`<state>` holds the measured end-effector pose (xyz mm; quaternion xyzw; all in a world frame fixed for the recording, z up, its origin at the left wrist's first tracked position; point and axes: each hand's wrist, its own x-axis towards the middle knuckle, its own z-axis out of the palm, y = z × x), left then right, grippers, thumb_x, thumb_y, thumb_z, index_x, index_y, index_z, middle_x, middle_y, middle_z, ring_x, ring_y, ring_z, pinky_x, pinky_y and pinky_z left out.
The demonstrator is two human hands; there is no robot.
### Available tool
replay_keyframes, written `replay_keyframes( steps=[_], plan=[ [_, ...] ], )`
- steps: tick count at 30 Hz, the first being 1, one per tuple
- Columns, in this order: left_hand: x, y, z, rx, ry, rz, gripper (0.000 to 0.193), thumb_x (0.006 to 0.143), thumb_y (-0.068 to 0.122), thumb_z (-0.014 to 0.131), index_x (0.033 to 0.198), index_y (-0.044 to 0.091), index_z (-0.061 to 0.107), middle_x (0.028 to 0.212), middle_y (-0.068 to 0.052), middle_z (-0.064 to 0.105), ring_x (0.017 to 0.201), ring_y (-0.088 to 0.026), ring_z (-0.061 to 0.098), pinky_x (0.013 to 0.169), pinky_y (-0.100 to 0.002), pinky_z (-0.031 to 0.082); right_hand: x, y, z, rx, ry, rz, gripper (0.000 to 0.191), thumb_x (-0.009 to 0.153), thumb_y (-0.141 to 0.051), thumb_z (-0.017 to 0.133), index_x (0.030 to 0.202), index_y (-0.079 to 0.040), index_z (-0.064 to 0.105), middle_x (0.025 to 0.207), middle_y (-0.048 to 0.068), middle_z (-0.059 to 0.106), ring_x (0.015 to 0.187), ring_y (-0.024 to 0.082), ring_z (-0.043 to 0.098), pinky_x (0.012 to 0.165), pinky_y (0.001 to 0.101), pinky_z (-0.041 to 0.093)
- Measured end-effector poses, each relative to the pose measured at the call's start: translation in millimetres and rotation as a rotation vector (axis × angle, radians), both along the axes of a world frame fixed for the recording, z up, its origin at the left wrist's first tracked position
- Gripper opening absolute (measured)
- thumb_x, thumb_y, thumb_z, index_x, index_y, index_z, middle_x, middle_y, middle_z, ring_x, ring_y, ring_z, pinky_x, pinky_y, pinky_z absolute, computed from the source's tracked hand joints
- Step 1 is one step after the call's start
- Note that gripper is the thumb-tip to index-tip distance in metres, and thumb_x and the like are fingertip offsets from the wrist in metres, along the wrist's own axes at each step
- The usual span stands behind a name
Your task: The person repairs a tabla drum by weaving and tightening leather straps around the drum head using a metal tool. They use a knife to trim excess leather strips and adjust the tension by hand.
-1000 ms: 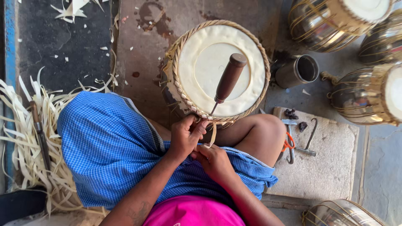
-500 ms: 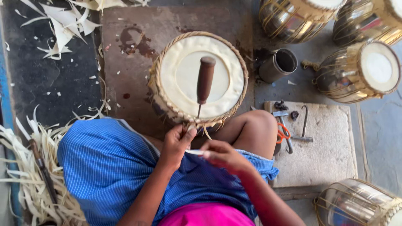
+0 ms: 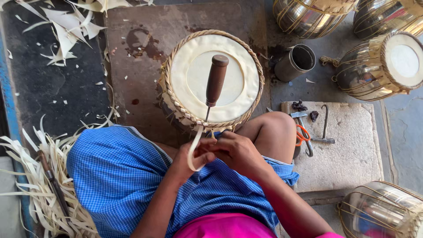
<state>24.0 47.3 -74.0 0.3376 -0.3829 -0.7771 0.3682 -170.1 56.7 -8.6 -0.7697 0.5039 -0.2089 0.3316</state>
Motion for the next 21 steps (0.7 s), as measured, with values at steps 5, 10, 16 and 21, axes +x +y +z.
replay_keyframes(
  steps=[5,10,16,21],
  plan=[
    [-1.8,1.8,-3.2,-0.058,-0.126,0.135,0.022,0.09,0.011,0.077,0.11,0.001,0.076,0.084,-0.005,0.074,0.072,-0.008,0.067,0.065,-0.023,0.056,3.7,-12.5,4.1,0.111,-0.17,-0.1,0.017,0.088,-0.004,0.074,0.104,-0.007,0.07,0.089,0.004,0.073,0.084,0.016,0.075,0.074,0.0303,0.059],
    [-7.9,-5.8,-2.4,-0.058,-0.147,0.359,0.017,0.092,0.008,0.075,0.107,-0.001,0.078,0.08,-0.006,0.074,0.067,-0.009,0.066,0.057,-0.023,0.051,-0.2,-43.4,35.1,-0.255,-0.047,-0.501,0.032,0.087,-0.004,0.079,0.117,-0.009,0.071,0.092,0.005,0.071,0.078,0.019,0.067,0.074,0.0299,0.054],
    [-10.1,-11.9,7.9,-0.071,-0.212,0.472,0.017,0.09,0.002,0.076,0.107,-0.001,0.077,0.087,-0.007,0.074,0.066,-0.009,0.063,0.059,-0.023,0.051,34.4,-118.8,57.7,-0.311,-0.542,-0.227,0.035,0.106,-0.005,0.064,0.138,-0.005,0.049,0.105,0.006,0.065,0.089,0.015,0.067,0.076,0.0284,0.058],
    [-12.1,-15.5,12.2,-0.064,-0.166,0.509,0.014,0.089,-0.003,0.074,0.102,-0.001,0.076,0.093,-0.008,0.077,0.08,-0.01,0.072,0.072,-0.024,0.059,57.6,-132.2,43.3,-0.173,-0.732,-0.259,0.02,0.109,-0.001,0.054,0.128,-0.004,0.048,0.08,0.0,0.053,0.061,0.009,0.055,0.058,0.0253,0.043]
  ],
)
